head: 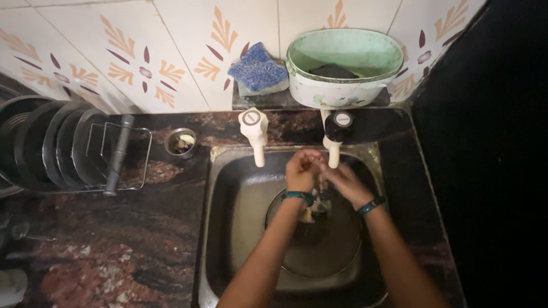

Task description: The person washes a metal lid in the sink, then uses a cloth to wipe the gas stovetop and surrounding countertop. They handle several stacked metal containers, placing them on the counter, and continue wiping the countertop surface.

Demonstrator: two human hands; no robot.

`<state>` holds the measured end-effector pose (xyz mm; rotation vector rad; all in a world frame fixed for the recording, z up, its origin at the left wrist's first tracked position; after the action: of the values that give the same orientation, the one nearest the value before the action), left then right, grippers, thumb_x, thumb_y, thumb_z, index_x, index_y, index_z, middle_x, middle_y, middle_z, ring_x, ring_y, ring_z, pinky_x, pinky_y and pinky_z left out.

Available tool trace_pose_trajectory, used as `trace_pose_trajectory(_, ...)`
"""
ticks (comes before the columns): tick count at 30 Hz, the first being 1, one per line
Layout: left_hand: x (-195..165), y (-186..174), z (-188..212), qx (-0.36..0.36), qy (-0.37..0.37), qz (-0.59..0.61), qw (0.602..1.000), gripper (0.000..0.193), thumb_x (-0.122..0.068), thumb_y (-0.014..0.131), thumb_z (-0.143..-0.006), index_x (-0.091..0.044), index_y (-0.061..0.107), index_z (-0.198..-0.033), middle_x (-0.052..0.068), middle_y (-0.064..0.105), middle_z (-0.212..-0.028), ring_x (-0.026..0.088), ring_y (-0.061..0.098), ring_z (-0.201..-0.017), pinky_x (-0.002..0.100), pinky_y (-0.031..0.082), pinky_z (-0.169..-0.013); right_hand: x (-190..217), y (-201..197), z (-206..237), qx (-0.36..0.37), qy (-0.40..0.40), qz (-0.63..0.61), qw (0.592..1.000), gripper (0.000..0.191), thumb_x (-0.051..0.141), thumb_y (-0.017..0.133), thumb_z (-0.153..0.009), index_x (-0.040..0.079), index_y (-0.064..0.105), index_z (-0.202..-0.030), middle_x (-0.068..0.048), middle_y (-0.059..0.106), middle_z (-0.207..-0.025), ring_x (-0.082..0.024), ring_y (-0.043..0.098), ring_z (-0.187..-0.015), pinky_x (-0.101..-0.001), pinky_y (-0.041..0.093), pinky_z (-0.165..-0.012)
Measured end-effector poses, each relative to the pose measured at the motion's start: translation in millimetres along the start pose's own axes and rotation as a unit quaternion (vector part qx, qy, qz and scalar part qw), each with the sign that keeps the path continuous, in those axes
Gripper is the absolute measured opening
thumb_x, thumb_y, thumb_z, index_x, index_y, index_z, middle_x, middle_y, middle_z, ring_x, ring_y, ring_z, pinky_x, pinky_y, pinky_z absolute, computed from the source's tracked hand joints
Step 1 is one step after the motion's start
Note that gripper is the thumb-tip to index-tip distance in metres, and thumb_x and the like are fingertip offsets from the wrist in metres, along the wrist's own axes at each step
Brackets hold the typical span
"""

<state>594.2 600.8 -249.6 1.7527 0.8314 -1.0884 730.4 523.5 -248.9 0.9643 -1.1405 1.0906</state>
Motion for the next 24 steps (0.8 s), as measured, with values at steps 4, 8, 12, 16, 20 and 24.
trace_pose_trajectory(4,-24.6,-10.4,-3.3,-0.019,-0.005,-0.061,0.998,0.017,0.004,0.077,-0.088,-0.001,0.068,-0.102,0.006,0.073,-0.091,0.01,0.068,-0.083,0.025,0.057,-0.075,-21.3,-5.7,1.3,0.077,-0.089,0.121,0.986,0.025,0.025,0.067,-0.104,0.001,0.072,-0.108,-0.001,0.068,-0.096,-0.01,0.064,-0.091,-0.0244,0.054,-0.08)
trace_pose_trajectory(8,-56.5,-27.8,5.8,0.055,-0.028,-0.275,0.96,0.025,-0.012,0.081,-0.086,-0.006,0.07,-0.107,0.008,0.072,-0.083,0.013,0.066,-0.072,0.027,0.055,-0.067,-21.8,-14.6,0.3,-0.02,-0.04,0.168,0.985,0.026,0.023,0.068,-0.095,0.004,0.074,-0.112,0.0,0.074,-0.094,-0.01,0.07,-0.087,-0.0249,0.056,-0.078)
trace_pose_trajectory(12,-75.3,-35.8,17.5,0.195,0.044,-0.393,0.898,0.048,-0.028,0.092,-0.074,-0.004,0.069,-0.109,0.017,0.069,-0.09,0.032,0.068,-0.08,0.041,0.055,-0.069,-15.0,-9.5,-0.1,-0.068,0.003,0.059,0.996,0.031,0.021,0.059,-0.102,0.009,0.066,-0.13,-0.003,0.069,-0.103,-0.012,0.062,-0.09,-0.0284,0.051,-0.08)
trace_pose_trajectory(16,-70.4,-38.4,16.1,0.28,-0.026,-0.576,0.767,0.04,-0.038,0.088,-0.076,-0.009,0.075,-0.101,0.021,0.073,-0.092,0.042,0.07,-0.087,0.051,0.055,-0.073,-6.1,1.1,2.3,-0.071,-0.061,0.086,0.992,0.032,0.025,0.054,-0.107,0.011,0.059,-0.135,-0.005,0.067,-0.111,-0.012,0.062,-0.102,-0.0302,0.052,-0.09)
trace_pose_trajectory(20,-72.5,-35.0,11.5,0.19,0.078,-0.437,0.876,0.03,-0.021,0.074,-0.075,-0.012,0.077,-0.103,0.017,0.076,-0.098,0.036,0.074,-0.086,0.045,0.06,-0.076,3.4,3.8,6.2,-0.015,-0.112,0.278,0.954,0.038,0.031,0.07,-0.096,0.009,0.061,-0.125,-0.009,0.066,-0.105,-0.017,0.065,-0.098,-0.0356,0.055,-0.084)
trace_pose_trajectory(24,-82.0,-21.5,12.3,0.117,0.062,-0.393,0.91,0.017,-0.019,0.077,-0.083,-0.011,0.079,-0.098,0.018,0.076,-0.092,0.039,0.072,-0.085,0.046,0.057,-0.073,-0.9,3.8,9.5,0.042,-0.16,0.385,0.908,0.046,0.031,0.082,-0.079,0.008,0.067,-0.117,-0.011,0.071,-0.108,-0.02,0.067,-0.096,-0.0362,0.056,-0.081)
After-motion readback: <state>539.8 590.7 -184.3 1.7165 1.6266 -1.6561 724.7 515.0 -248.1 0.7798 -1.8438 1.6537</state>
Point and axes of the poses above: each hand's wrist, its own z-axis away from the middle knuckle, its own y-axis out of the palm, x = y × z, the point moved 1 cm from there along -z, towards the middle knuckle
